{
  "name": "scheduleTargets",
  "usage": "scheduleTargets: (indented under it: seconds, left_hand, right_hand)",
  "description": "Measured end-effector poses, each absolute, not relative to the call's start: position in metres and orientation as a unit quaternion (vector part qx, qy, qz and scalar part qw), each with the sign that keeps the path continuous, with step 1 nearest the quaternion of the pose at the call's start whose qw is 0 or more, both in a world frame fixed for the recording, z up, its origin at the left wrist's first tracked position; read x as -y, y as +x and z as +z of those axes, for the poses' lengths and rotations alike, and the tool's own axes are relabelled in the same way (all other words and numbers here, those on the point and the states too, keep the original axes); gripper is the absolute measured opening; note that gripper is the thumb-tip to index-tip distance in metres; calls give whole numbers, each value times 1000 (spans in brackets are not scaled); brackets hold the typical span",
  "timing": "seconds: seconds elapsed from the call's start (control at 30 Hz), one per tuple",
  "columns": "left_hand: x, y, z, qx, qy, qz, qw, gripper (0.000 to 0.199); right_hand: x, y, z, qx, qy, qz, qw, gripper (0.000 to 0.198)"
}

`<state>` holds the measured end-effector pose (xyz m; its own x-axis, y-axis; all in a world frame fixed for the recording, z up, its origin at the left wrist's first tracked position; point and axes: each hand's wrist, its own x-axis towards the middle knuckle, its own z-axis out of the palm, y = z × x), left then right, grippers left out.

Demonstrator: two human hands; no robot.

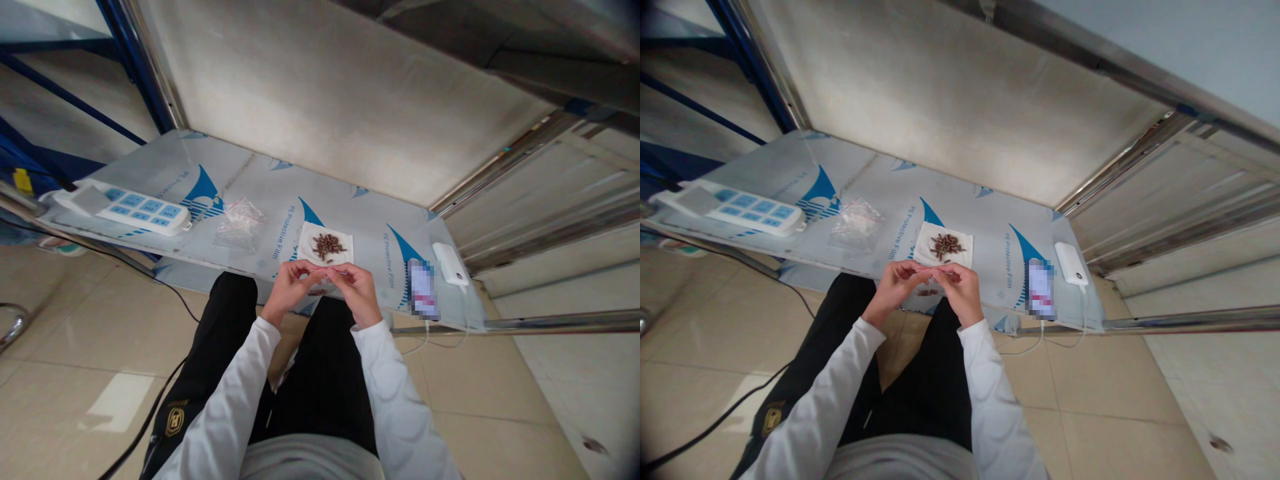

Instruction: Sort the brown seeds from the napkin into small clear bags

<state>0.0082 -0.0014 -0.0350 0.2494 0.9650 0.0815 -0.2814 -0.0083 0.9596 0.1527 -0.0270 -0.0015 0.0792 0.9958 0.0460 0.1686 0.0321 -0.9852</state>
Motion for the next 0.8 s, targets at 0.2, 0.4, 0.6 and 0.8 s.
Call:
scheduleTargets:
  seconds: [0.2, 0.4, 0.6, 0.8]
  left_hand:
    - [-1, 4, -34, -370, 561, 472, 570, 29]
    - [-2, 5, -29, -403, 570, 490, 522, 30]
    - [9, 11, -27, -430, 467, 532, 560, 33]
    - [19, 0, -11, -441, 501, 525, 528, 29]
  right_hand:
    - [26, 158, -9, 518, -585, 402, 477, 29]
    - [23, 150, -17, 444, -595, 415, 526, 35]
    - [18, 128, -8, 485, -656, 268, 512, 29]
    - [32, 119, 0, 449, -589, 387, 549, 36]
